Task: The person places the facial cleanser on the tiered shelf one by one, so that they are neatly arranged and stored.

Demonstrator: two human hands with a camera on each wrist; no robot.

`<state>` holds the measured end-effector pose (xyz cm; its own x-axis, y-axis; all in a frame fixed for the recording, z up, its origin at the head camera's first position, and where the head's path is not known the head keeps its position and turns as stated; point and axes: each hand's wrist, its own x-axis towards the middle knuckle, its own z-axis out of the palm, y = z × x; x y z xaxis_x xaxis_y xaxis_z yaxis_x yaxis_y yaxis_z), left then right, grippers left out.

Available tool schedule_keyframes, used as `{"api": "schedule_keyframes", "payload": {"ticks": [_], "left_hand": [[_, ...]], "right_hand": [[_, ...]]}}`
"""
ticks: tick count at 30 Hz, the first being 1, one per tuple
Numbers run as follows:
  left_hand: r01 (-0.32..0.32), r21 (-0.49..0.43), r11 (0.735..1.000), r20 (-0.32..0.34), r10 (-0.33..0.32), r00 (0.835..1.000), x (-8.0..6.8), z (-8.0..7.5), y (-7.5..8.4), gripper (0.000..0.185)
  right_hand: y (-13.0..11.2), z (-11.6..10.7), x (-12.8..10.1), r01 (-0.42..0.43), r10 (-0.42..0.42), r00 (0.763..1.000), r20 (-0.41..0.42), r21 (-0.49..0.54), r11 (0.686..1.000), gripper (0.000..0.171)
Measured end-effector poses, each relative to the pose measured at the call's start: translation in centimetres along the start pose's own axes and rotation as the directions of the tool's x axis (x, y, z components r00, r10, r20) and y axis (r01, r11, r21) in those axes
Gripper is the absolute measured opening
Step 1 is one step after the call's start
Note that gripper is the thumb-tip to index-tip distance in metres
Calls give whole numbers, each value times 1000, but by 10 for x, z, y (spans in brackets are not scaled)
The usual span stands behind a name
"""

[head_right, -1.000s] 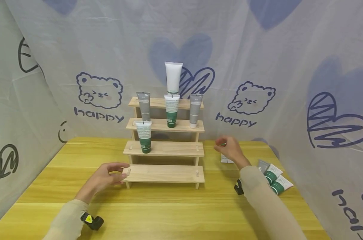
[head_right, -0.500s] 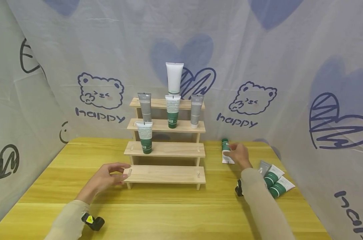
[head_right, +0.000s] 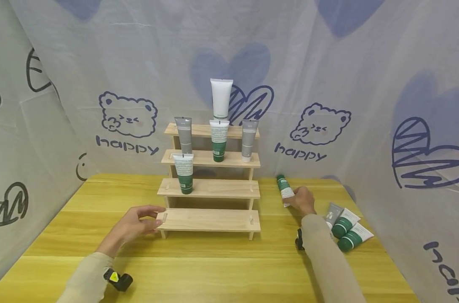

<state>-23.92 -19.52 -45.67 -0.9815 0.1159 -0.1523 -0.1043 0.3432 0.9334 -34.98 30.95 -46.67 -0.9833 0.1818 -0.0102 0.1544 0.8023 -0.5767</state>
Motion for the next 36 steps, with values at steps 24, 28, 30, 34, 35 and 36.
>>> {"api": "schedule_keyframes", "payload": {"ticks": [24, 28, 30, 34, 35, 36], "left_hand": [[5, 12, 1000, -10, -5, 1000, 1, 0, 1, 38], [8, 11, 1000, -9, -8, 1000, 1, 0, 1, 38], [8, 9, 1000, -8, -8, 1000, 1, 0, 0, 38], [5, 9, 1000, -8, -5, 1000, 1, 0, 0, 38], [5, 6, 1000, -7, -5, 1000, 1, 0, 0, 37], [4, 5, 1000, -7, -4, 1000, 1, 0, 0, 37]], "right_hand": [[-1, -8, 0, 52, 1, 975, -221, 232, 971, 37], [-6, -10, 1, 81, -5, 969, -248, 298, 951, 33], [-9, -12, 2, 109, -13, 963, -268, 345, 932, 31], [-14, -14, 3, 156, -15, 954, -299, 455, 877, 32], [-16, -15, 2, 165, -14, 953, -302, 480, 861, 33], [-18, -16, 2, 170, -11, 952, -305, 500, 849, 34]]}}
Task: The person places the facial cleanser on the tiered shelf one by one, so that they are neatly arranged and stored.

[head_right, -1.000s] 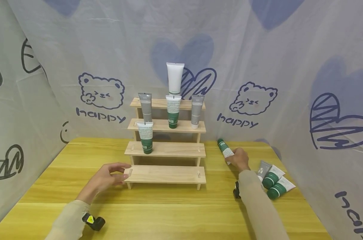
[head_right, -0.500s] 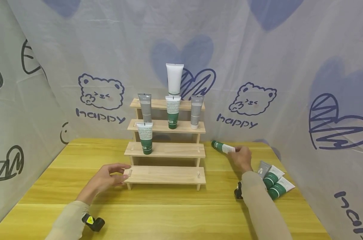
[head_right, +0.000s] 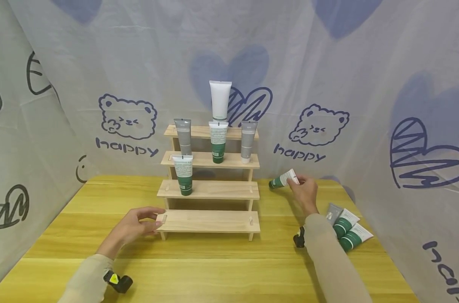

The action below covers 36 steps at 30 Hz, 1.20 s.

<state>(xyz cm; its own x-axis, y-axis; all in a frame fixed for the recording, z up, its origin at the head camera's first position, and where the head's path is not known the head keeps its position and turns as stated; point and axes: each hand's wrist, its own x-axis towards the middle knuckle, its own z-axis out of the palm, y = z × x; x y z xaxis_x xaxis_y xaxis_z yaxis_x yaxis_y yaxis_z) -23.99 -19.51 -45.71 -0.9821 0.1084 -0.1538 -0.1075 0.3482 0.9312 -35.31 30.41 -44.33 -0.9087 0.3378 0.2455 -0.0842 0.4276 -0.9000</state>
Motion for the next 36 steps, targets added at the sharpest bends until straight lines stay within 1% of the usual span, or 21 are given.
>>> {"api": "schedule_keyframes", "payload": {"ticks": [5, 9, 12, 14, 17, 20, 25, 28, 31, 36], "left_hand": [[-4, -2, 1000, 2, 4, 1000, -1, 1, 1, 37], [-4, 2, 1000, -2, 4, 1000, -1, 1, 2, 37], [-2, 2, 1000, -1, 2, 1000, -1, 1, 1, 37], [-1, 2, 1000, -1, 1, 1000, -1, 1, 1, 37], [1, 3, 1000, -2, -1, 1000, 0, 0, 1, 37], [-8, 10, 1000, -4, 8, 1000, 0, 1, 0, 37], [-22, 20, 1000, -5, 22, 1000, -1, 1, 0, 37], [-20, 22, 1000, -7, 20, 1000, -2, 1, 0, 37], [-16, 24, 1000, -7, 16, 1000, -2, 1, 0, 37], [-12, 25, 1000, -8, 12, 1000, -2, 0, 0, 37]], "right_hand": [[-13, -1, 1, -18, 19, 1000, -4, 112, 994, 37], [-29, -4, 0, -29, 31, 999, -7, 221, 975, 37], [-36, -7, 0, -6, 18, 999, -42, 273, 962, 38], [-39, -8, 1, 29, -10, 997, -75, 266, 964, 39], [-40, -9, 3, 96, -72, 990, -117, 214, 972, 38], [-44, -11, 2, 133, -113, 986, -121, 173, 976, 38], [-56, -14, -1, 133, -120, 989, -86, 159, 978, 42], [-64, -15, -4, 116, -108, 992, -60, 156, 981, 43], [-72, -15, -6, 121, -117, 992, -38, 161, 979, 41], [-86, -15, -10, 180, -182, 983, 1, 168, 969, 38]]}}
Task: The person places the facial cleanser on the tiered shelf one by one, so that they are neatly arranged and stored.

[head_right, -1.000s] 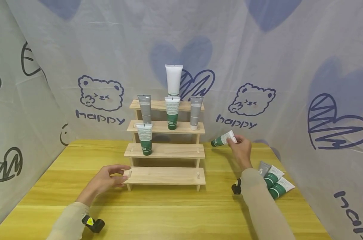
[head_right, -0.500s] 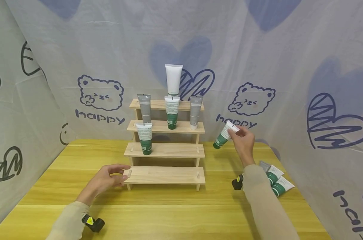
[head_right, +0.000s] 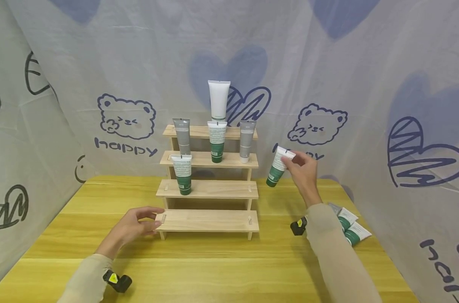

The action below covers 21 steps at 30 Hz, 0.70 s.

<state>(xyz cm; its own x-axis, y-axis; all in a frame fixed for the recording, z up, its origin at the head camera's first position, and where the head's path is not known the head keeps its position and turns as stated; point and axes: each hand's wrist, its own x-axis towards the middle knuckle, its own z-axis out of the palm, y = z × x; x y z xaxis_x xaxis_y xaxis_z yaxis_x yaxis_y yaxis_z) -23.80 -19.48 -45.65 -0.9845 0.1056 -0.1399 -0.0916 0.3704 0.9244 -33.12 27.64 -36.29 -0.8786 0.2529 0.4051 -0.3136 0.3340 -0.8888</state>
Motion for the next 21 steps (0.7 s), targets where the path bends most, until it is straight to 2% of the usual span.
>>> {"api": "schedule_keyframes", "payload": {"ticks": [5, 21], "left_hand": [[-2, 2, 1000, 3, 2, 1000, 0, 0, 0, 37], [-4, -13, 1000, 15, 5, 1000, 1, 0, -1, 38]], "right_hand": [[-12, 3, -3, 48, -47, 998, 31, -14, 999, 37], [-50, 23, -12, 85, -76, 981, 177, -44, 995, 35]]}}
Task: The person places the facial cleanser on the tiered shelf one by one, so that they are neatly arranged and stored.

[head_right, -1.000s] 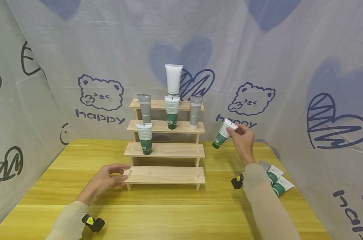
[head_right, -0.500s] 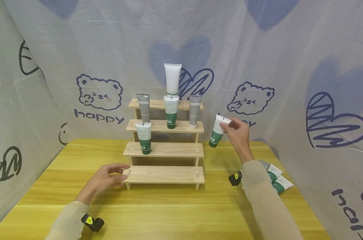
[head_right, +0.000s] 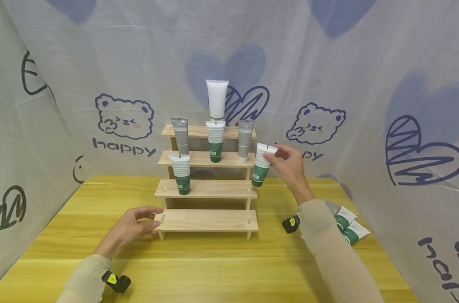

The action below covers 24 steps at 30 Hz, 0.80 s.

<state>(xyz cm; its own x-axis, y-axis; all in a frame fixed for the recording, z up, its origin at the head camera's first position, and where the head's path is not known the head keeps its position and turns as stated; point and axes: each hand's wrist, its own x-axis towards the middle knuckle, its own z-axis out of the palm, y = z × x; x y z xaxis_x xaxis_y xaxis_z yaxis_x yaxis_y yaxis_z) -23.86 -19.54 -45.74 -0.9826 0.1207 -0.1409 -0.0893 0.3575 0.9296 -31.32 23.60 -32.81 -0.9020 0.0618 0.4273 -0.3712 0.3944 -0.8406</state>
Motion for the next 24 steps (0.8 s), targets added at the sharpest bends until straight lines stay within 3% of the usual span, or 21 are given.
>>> {"api": "schedule_keyframes", "payload": {"ticks": [13, 24], "left_hand": [[1, 11, 1000, -5, -1, 1000, 0, 0, 1, 37], [22, 46, 999, -15, -21, 1000, 0, 2, 7, 37]], "right_hand": [[-18, 28, -2, 70, -77, 991, 110, 74, 995, 32], [-26, 54, -4, 100, -110, 981, 161, 72, 992, 32]]}}
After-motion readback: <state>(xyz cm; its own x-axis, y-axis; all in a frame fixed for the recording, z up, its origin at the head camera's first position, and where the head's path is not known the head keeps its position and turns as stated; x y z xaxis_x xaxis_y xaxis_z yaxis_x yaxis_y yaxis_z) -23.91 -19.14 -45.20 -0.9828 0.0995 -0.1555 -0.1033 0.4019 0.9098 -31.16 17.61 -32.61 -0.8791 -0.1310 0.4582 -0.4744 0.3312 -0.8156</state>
